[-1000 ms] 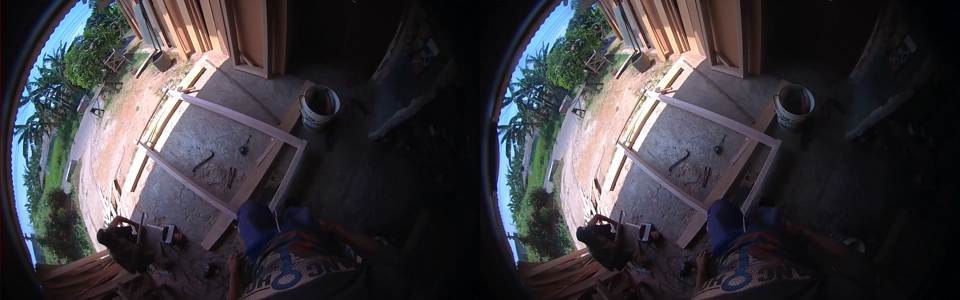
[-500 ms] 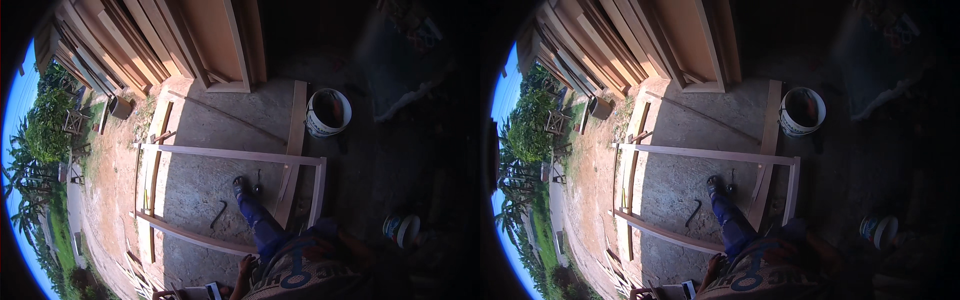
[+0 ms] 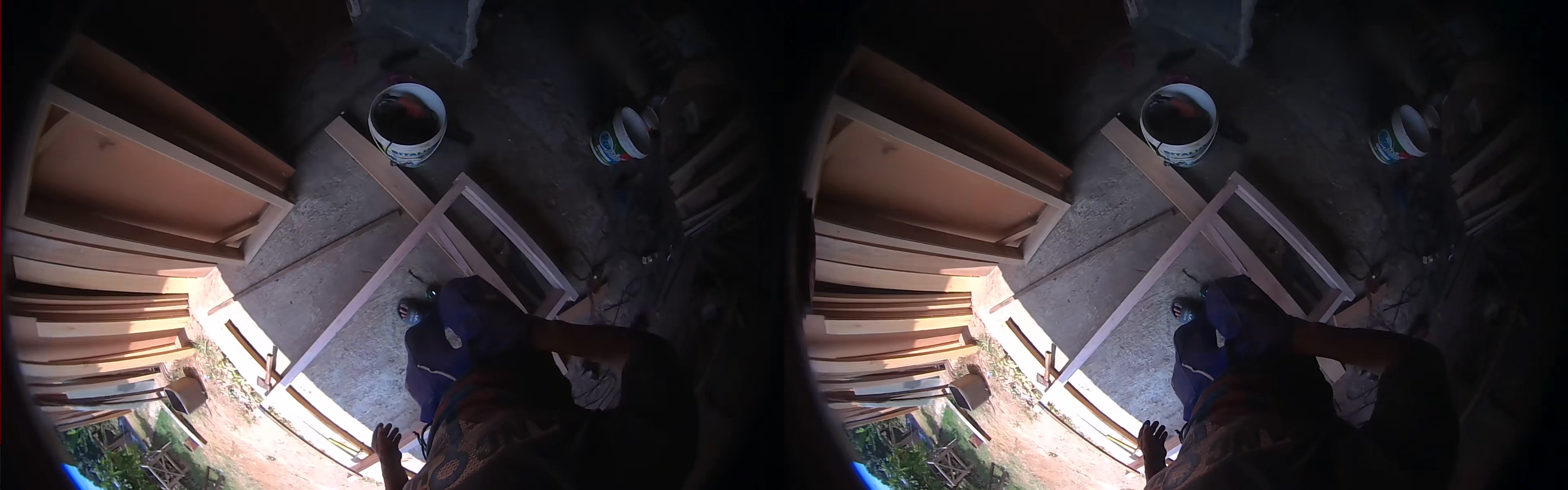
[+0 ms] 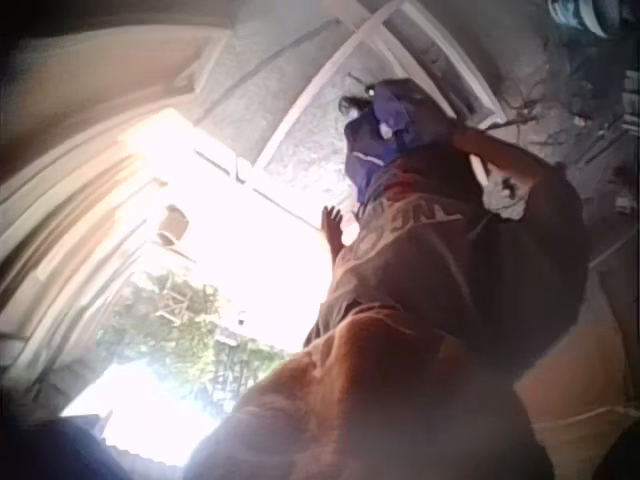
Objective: The person measures a wooden frame with a tape measure and hammers nails into it to secure the pieces. They repeatedly measure different sections and adjust the frame while sitting on the ground in a cluttered workshop.
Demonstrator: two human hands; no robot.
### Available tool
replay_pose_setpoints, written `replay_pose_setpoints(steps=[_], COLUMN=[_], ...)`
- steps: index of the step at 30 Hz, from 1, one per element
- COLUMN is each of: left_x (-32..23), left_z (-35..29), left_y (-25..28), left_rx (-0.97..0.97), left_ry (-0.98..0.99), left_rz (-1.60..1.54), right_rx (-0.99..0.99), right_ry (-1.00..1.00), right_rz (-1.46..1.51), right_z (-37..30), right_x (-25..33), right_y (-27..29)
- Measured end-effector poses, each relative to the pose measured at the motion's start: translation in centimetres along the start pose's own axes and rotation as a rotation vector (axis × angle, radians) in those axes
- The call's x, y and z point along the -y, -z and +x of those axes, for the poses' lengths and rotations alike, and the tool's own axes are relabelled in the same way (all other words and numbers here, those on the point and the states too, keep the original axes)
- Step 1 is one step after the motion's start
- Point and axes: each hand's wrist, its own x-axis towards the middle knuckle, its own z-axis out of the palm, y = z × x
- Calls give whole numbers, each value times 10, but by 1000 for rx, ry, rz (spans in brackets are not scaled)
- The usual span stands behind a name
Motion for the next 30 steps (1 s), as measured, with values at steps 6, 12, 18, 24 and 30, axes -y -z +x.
replay_pose_setpoints(steps=[6,12,18,24,30], left_x=[-133,-330,-387,-307,-314], left_z=[28,132,129,76,140], left_y=[43,-34,-142,-146,-206], left_rx=[92,70,125,458,1181], left_ry=[132,-150,-374,-254,-1579], left_rz=[632,1190,1258,1345,1778], right_rx=[125,-201,-323,-592,-902], right_ry=[17,-364,-799,-1380,-1249], right_rz=[9,807,362,844,1026], right_z=[-126,-193,-263,-225,-125], right_x=[45,139,132,104,131], right_y=[-113,-151,-170,-276,-226])
